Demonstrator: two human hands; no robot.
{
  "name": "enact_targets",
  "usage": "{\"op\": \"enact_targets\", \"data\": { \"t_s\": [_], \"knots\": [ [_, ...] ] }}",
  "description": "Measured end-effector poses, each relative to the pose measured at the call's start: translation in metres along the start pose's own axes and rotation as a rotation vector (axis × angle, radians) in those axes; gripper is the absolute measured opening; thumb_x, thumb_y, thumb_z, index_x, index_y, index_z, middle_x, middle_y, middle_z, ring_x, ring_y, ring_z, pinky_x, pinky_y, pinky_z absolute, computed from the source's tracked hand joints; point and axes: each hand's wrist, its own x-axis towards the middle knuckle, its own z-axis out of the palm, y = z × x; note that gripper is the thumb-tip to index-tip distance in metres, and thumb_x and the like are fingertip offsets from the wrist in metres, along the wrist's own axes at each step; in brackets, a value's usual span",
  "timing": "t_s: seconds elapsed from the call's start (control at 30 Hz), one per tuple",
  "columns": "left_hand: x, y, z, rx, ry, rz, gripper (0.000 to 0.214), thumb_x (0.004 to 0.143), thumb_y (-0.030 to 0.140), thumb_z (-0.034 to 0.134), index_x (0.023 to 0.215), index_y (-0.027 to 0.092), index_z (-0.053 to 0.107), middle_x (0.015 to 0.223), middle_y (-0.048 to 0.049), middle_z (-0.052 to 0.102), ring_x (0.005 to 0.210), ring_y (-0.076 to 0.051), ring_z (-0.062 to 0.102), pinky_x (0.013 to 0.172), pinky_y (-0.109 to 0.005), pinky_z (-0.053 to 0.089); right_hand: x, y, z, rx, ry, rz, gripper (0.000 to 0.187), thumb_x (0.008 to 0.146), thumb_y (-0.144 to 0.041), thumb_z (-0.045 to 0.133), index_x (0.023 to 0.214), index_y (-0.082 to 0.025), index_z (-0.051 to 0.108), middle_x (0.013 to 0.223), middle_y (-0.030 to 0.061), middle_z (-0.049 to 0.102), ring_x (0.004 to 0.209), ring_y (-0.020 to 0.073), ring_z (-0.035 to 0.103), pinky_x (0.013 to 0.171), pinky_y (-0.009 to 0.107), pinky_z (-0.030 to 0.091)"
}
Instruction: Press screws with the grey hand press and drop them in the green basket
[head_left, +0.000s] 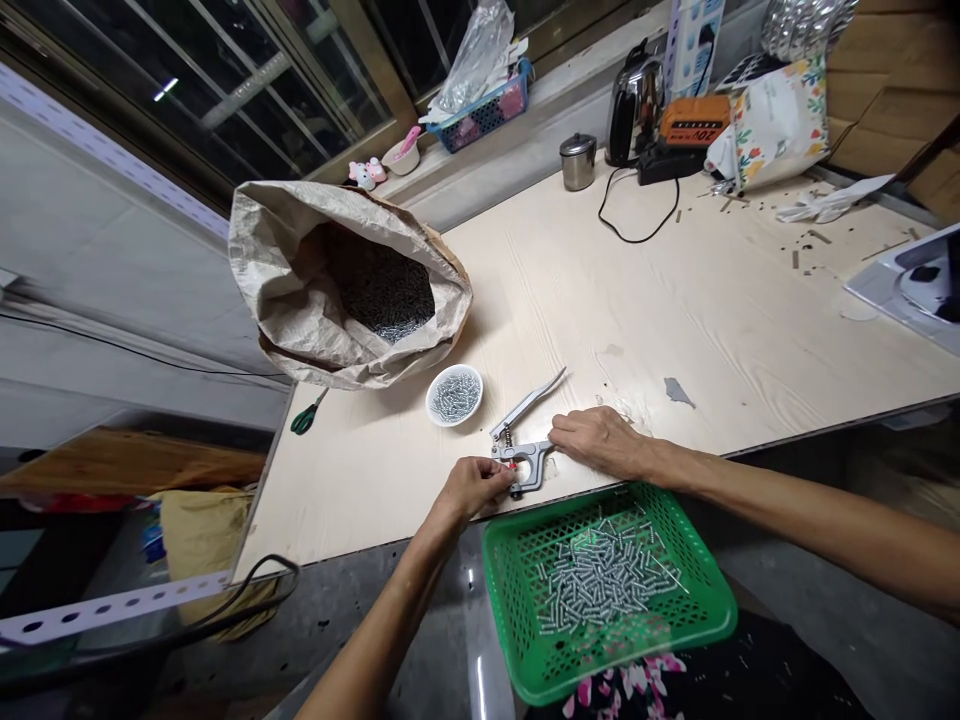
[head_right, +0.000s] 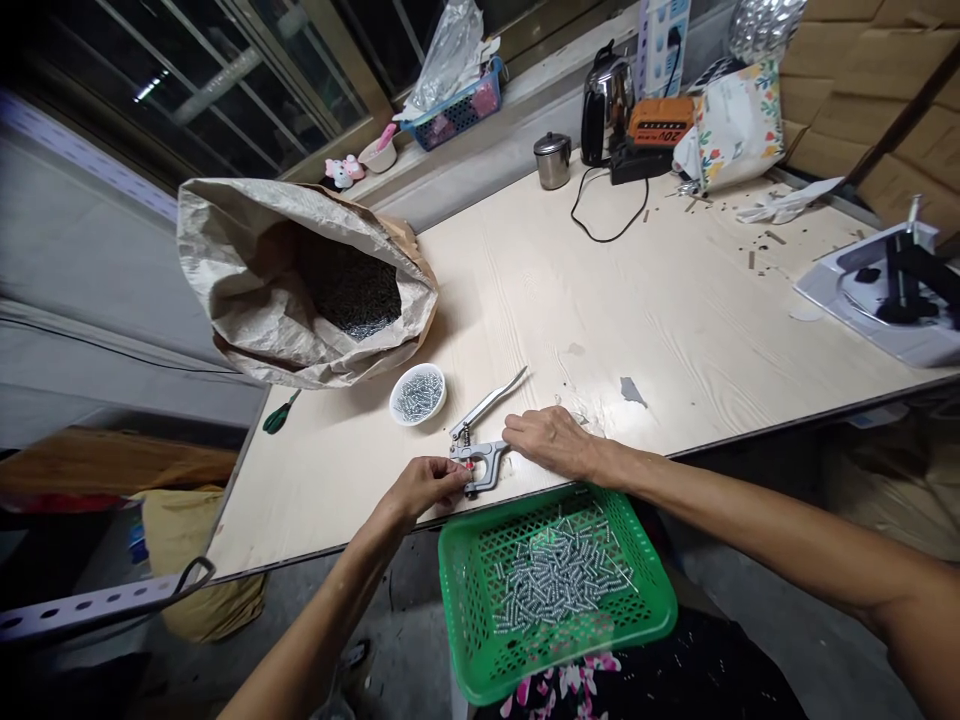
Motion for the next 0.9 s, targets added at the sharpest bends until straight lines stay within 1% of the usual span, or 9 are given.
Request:
{"op": "enact_targets", "data": {
  "t_s": [0.13, 0.23, 0.3, 0.37, 0.47, 0.57, 0.67, 0.8, 0.9],
  "knots": [
    [-0.001, -0.001, 0.001, -0.055, -0.038, -0.036, 0.047, 0.057, 0.059, 0.068, 0.055, 0.014, 0.056, 0.045, 0.0048, 0.043, 0.042, -0.007, 0.035, 0.045, -0.022, 0.026, 0.000, 0.000, -0.004, 0.077, -0.058, 0.054, 0.018, 0.095, -0.020, 0.043, 0.083, -0.018, 0.055, 0.083, 0.0012, 0.059, 0.066, 0.0114, 0.047, 0.051, 0.029, 0.020],
    [-0.004, -0.001, 0.003, -0.058, -0.037, -0.056, 0.047, 0.056, 0.059, 0.068, 0.057, 0.014, 0.056, 0.046, 0.0048, 0.044, 0.042, -0.006, 0.034, 0.045, -0.022, 0.023, 0.001, 0.002, -0.012, 0.170, -0.102, 0.070, 0.016, 0.095, -0.030, 0.046, 0.089, -0.019, 0.057, 0.088, 0.0012, 0.060, 0.069, 0.0118, 0.050, 0.051, 0.027, 0.022],
    [-0.005, 0.000, 0.004, -0.043, -0.019, -0.058, 0.046, 0.057, 0.059, 0.068, 0.058, 0.014, 0.057, 0.045, 0.0054, 0.043, 0.042, -0.006, 0.032, 0.045, -0.022, 0.021, 0.005, 0.005, -0.016, 0.213, -0.091, 0.081, 0.019, 0.095, -0.036, 0.046, 0.096, -0.020, 0.057, 0.096, 0.0022, 0.059, 0.072, 0.0123, 0.051, 0.051, 0.026, 0.024],
    [-0.006, 0.001, 0.005, -0.038, -0.023, -0.056, 0.048, 0.057, 0.060, 0.067, 0.057, 0.014, 0.056, 0.044, 0.0058, 0.041, 0.042, -0.006, 0.030, 0.045, -0.022, 0.019, 0.013, 0.008, -0.017, 0.184, -0.041, 0.120, 0.018, 0.096, -0.032, 0.044, 0.105, -0.022, 0.057, 0.106, 0.0042, 0.058, 0.077, 0.0135, 0.052, 0.053, 0.026, 0.027],
    [-0.007, 0.002, 0.006, -0.038, -0.062, -0.063, 0.051, 0.054, 0.064, 0.068, 0.052, 0.015, 0.053, 0.044, 0.0054, 0.041, 0.042, -0.006, 0.030, 0.045, -0.022, 0.019, 0.031, 0.017, -0.010, 0.042, 0.015, 0.144, 0.021, 0.094, -0.018, 0.045, 0.111, -0.022, 0.055, 0.113, 0.0068, 0.057, 0.084, 0.0174, 0.050, 0.058, 0.029, 0.030],
    [-0.008, 0.004, 0.007, -0.041, -0.069, -0.079, 0.053, 0.050, 0.066, 0.068, 0.049, 0.016, 0.050, 0.044, 0.0051, 0.041, 0.043, -0.006, 0.031, 0.046, -0.022, 0.021, 0.048, 0.025, 0.000, -0.063, -0.062, 0.069, 0.014, 0.092, -0.014, 0.046, 0.093, -0.020, 0.059, 0.094, 0.0060, 0.060, 0.081, 0.0192, 0.047, 0.061, 0.031, 0.029],
    [-0.008, 0.006, 0.009, -0.037, -0.053, -0.100, 0.053, 0.049, 0.066, 0.068, 0.048, 0.017, 0.049, 0.044, 0.0046, 0.043, 0.044, -0.007, 0.032, 0.047, -0.022, 0.022, 0.059, 0.028, 0.006, -0.084, -0.078, 0.035, 0.016, 0.094, -0.014, 0.045, 0.088, -0.019, 0.059, 0.089, 0.0053, 0.060, 0.083, 0.0197, 0.046, 0.064, 0.032, 0.029],
    [-0.008, 0.005, 0.010, -0.045, -0.019, -0.116, 0.050, 0.049, 0.063, 0.069, 0.049, 0.016, 0.052, 0.044, 0.0042, 0.045, 0.045, -0.007, 0.035, 0.047, -0.022, 0.024, 0.063, 0.028, 0.004, -0.068, -0.071, 0.083, 0.019, 0.094, -0.015, 0.045, 0.086, -0.018, 0.061, 0.088, 0.0051, 0.062, 0.088, 0.0207, 0.045, 0.069, 0.033, 0.028],
    [-0.008, 0.001, 0.011, -0.035, 0.000, -0.110, 0.048, 0.051, 0.061, 0.069, 0.052, 0.015, 0.056, 0.044, 0.0043, 0.045, 0.044, -0.007, 0.036, 0.047, -0.022, 0.025, 0.056, 0.028, -0.005, -0.020, -0.079, 0.145, 0.016, 0.093, -0.025, 0.050, 0.088, -0.019, 0.063, 0.088, 0.0060, 0.064, 0.095, 0.0230, 0.045, 0.075, 0.035, 0.028]
  ]
}}
